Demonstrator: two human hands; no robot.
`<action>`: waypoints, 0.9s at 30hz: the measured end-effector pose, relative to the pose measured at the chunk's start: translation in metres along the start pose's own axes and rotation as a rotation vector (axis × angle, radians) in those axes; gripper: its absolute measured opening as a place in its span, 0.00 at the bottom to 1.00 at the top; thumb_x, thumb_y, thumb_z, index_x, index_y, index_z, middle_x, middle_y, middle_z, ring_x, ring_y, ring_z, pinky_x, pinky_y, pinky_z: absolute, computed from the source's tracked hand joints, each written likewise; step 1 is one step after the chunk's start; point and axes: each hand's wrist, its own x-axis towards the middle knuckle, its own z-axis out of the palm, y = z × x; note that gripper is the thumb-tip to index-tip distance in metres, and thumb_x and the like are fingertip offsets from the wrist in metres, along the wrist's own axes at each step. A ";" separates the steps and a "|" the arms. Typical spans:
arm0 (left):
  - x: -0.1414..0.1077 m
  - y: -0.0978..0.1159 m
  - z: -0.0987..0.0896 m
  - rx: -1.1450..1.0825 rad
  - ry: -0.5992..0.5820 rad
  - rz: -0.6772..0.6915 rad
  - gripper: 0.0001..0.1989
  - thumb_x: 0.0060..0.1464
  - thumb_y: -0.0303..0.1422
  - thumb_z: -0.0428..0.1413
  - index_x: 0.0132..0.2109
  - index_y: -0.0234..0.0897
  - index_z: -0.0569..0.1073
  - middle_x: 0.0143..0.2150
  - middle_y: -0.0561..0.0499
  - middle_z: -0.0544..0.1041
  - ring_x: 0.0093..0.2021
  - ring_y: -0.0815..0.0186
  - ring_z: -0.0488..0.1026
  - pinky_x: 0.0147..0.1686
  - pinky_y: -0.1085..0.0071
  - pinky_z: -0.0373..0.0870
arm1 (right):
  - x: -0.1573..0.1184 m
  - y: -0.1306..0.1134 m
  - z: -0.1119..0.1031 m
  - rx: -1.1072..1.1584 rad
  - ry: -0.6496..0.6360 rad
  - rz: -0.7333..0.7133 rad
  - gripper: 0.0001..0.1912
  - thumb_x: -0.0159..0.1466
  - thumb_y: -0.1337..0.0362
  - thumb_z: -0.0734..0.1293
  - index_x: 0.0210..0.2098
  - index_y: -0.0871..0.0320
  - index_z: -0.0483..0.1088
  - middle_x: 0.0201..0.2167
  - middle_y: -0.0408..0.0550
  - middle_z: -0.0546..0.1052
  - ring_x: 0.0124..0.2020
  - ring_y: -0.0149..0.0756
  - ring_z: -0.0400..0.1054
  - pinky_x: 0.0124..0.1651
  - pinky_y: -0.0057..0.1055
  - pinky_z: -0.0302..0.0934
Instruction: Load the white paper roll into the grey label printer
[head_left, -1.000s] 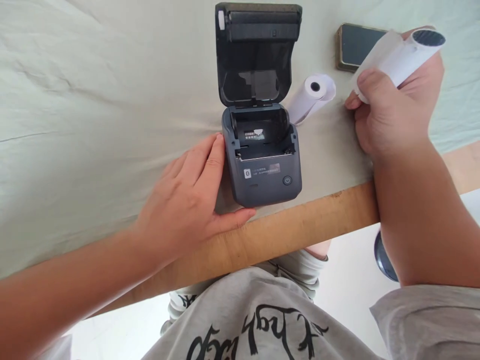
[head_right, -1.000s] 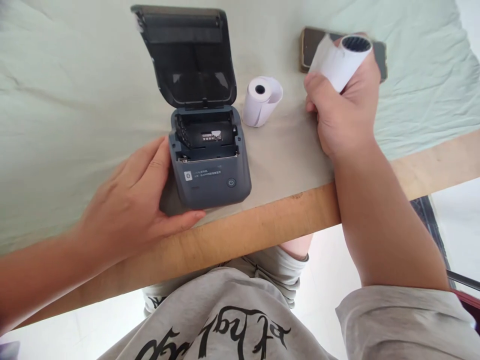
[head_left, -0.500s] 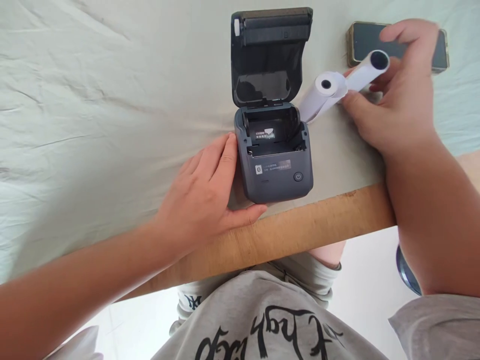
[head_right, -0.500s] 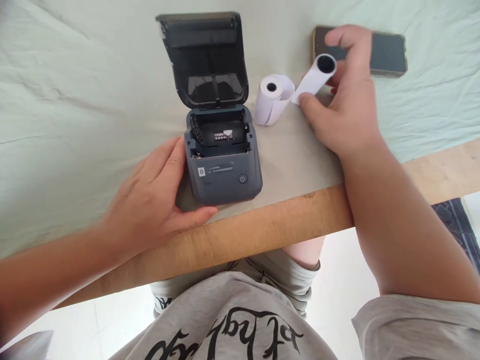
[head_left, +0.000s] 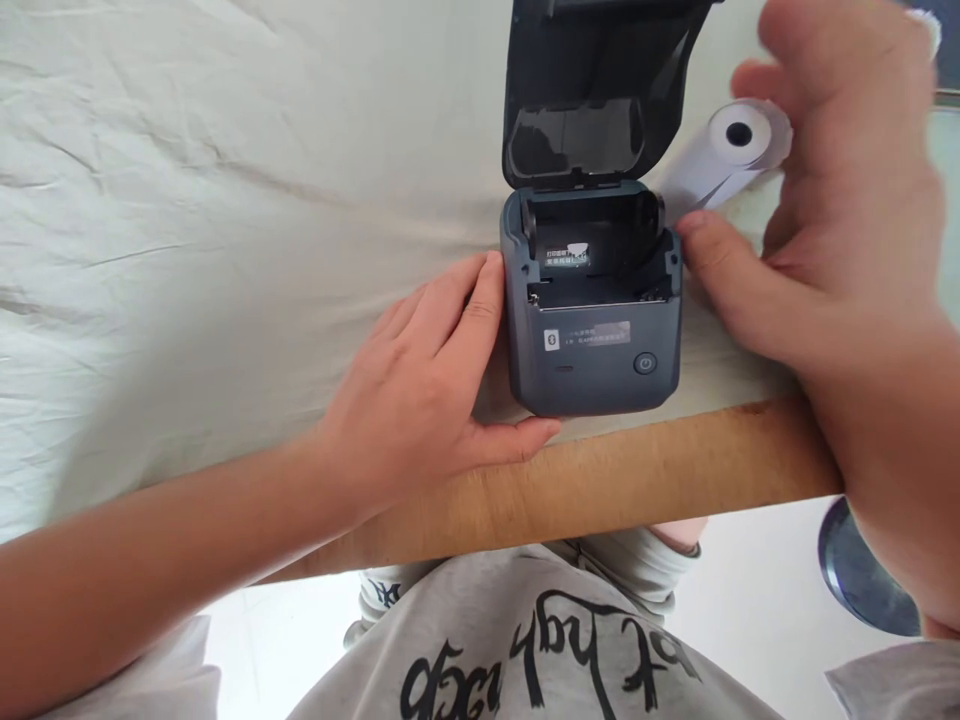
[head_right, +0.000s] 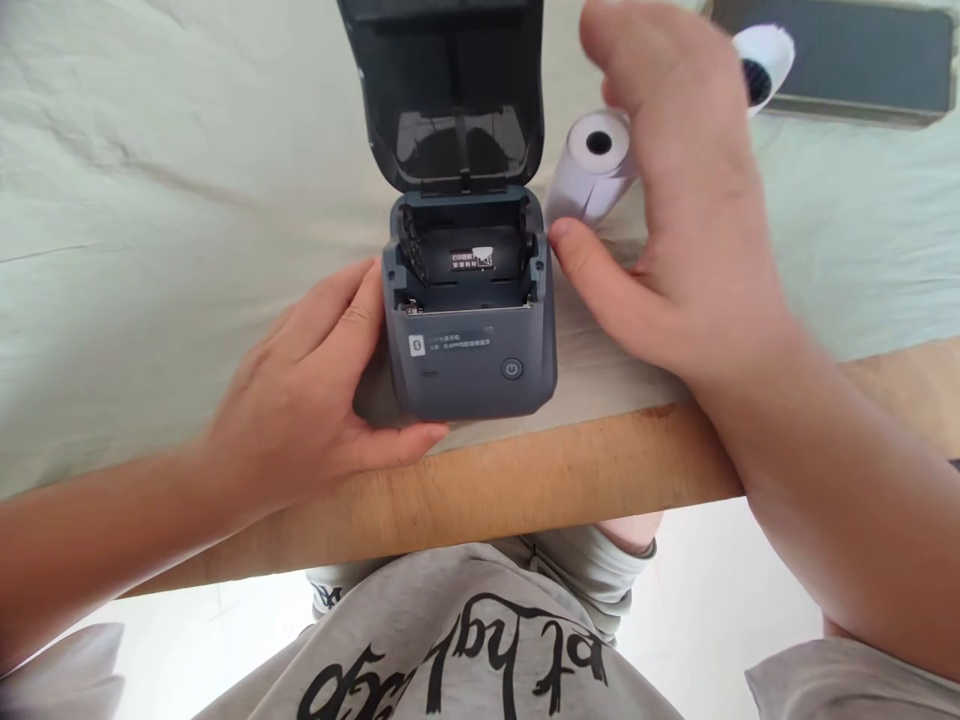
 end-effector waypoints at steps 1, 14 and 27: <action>0.000 0.000 0.000 -0.006 0.002 0.004 0.48 0.72 0.63 0.59 0.85 0.42 0.60 0.82 0.37 0.72 0.79 0.39 0.74 0.80 0.45 0.74 | -0.001 -0.001 0.001 -0.132 -0.097 -0.091 0.40 0.65 0.58 0.84 0.73 0.27 0.74 0.75 0.33 0.73 0.86 0.56 0.57 0.75 0.52 0.75; -0.002 -0.002 -0.003 0.013 -0.025 -0.019 0.52 0.73 0.68 0.55 0.86 0.37 0.61 0.81 0.35 0.73 0.77 0.37 0.76 0.78 0.44 0.77 | -0.005 0.003 0.001 -0.216 -0.151 -0.105 0.36 0.62 0.63 0.83 0.68 0.37 0.78 0.53 0.44 0.77 0.64 0.49 0.74 0.73 0.62 0.73; 0.000 -0.008 0.000 0.015 -0.010 0.008 0.52 0.71 0.67 0.59 0.87 0.42 0.58 0.80 0.36 0.73 0.77 0.39 0.76 0.77 0.47 0.78 | 0.003 0.008 0.001 0.023 0.061 -0.268 0.25 0.66 0.40 0.81 0.58 0.41 0.81 0.46 0.41 0.80 0.39 0.28 0.69 0.41 0.35 0.66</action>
